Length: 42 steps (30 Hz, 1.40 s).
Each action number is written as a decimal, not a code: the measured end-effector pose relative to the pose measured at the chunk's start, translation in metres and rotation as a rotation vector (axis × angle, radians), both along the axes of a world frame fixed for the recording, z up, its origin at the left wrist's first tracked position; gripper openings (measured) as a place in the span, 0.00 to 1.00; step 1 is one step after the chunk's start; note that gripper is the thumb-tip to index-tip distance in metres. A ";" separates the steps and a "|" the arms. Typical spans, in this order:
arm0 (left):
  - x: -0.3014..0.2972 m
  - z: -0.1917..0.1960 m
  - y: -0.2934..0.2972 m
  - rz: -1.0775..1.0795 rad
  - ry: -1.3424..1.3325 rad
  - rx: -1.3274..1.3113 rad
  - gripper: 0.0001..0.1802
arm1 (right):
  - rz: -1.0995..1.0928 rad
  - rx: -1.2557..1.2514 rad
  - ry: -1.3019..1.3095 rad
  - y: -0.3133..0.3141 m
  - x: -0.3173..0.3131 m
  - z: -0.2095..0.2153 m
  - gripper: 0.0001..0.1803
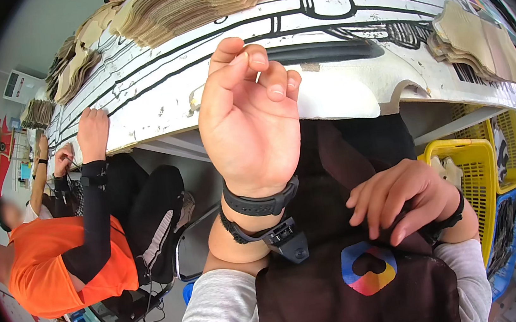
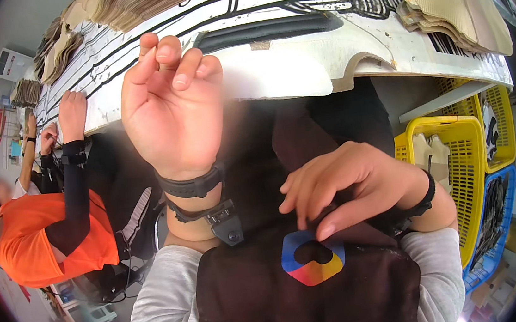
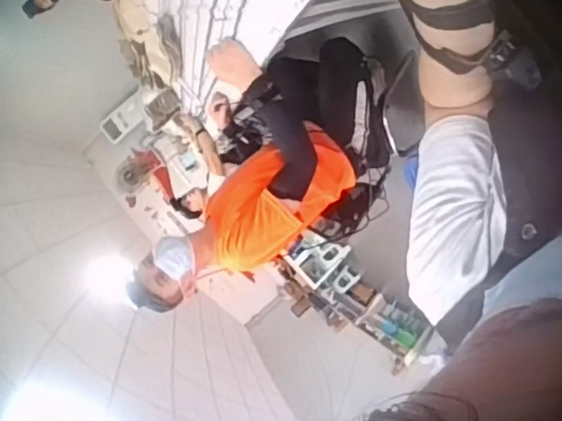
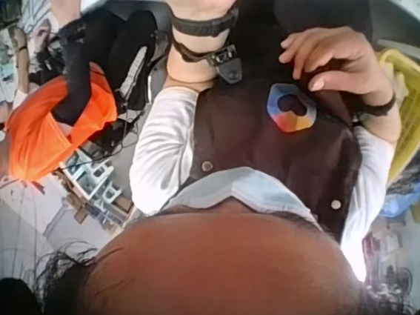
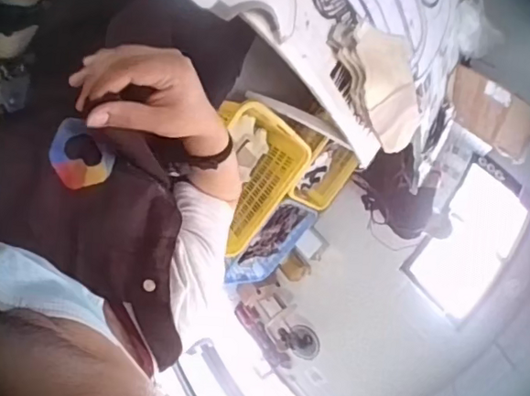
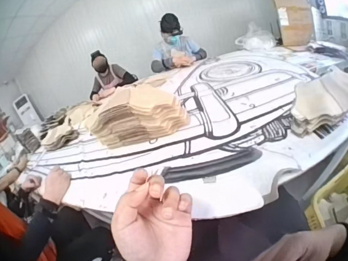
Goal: Organizing and stacking shoe upper components on a factory workbench.
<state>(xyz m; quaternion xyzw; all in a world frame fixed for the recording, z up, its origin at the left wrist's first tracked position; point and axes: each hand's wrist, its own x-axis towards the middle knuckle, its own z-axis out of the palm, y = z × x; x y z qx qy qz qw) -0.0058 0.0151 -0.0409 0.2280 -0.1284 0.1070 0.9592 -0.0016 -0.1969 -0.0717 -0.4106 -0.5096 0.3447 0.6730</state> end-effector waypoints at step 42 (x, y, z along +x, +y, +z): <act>-0.003 0.018 -0.002 0.297 0.069 -0.147 0.07 | -0.584 0.165 -1.280 0.033 -0.048 0.011 0.08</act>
